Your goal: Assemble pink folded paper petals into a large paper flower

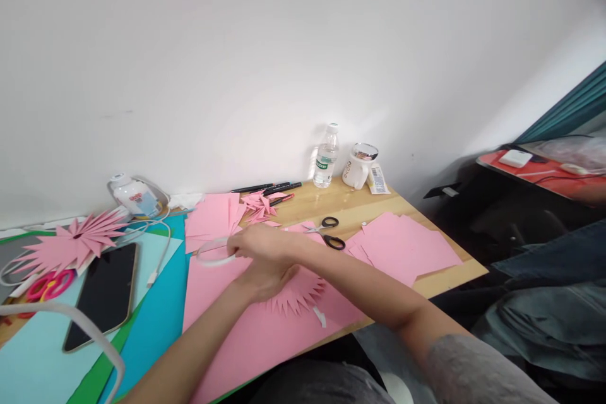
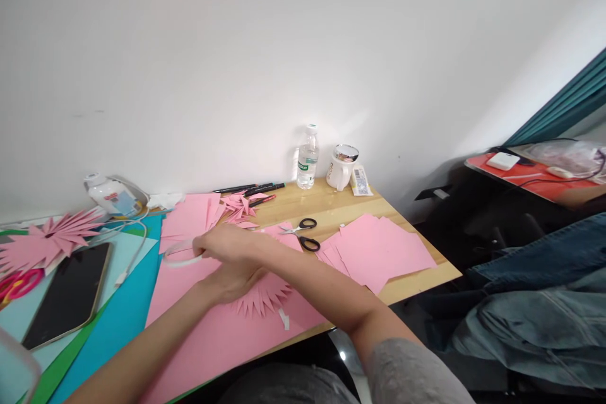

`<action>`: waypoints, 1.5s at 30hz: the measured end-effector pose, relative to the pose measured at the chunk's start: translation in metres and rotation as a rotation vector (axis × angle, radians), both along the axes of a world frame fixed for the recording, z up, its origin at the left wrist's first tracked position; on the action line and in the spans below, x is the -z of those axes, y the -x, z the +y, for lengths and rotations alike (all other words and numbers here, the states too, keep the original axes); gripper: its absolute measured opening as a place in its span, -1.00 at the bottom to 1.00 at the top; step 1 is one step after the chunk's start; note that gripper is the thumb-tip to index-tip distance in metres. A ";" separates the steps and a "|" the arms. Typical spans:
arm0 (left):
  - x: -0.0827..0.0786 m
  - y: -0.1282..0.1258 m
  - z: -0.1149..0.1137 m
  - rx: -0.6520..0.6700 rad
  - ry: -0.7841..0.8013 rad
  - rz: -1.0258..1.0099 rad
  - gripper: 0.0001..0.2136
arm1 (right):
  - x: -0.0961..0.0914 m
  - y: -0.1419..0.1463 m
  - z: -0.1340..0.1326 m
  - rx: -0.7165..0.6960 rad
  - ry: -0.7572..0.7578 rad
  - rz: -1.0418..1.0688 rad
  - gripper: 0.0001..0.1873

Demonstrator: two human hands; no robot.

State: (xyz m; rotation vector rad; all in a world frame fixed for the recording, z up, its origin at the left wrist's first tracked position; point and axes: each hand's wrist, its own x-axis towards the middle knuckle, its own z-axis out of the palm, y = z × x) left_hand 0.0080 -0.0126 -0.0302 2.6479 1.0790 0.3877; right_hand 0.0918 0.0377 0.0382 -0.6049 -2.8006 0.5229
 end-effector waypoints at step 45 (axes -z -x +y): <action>-0.004 -0.009 0.004 -0.024 -0.052 0.044 -0.65 | 0.051 -0.106 -0.036 0.472 -0.175 0.760 -0.96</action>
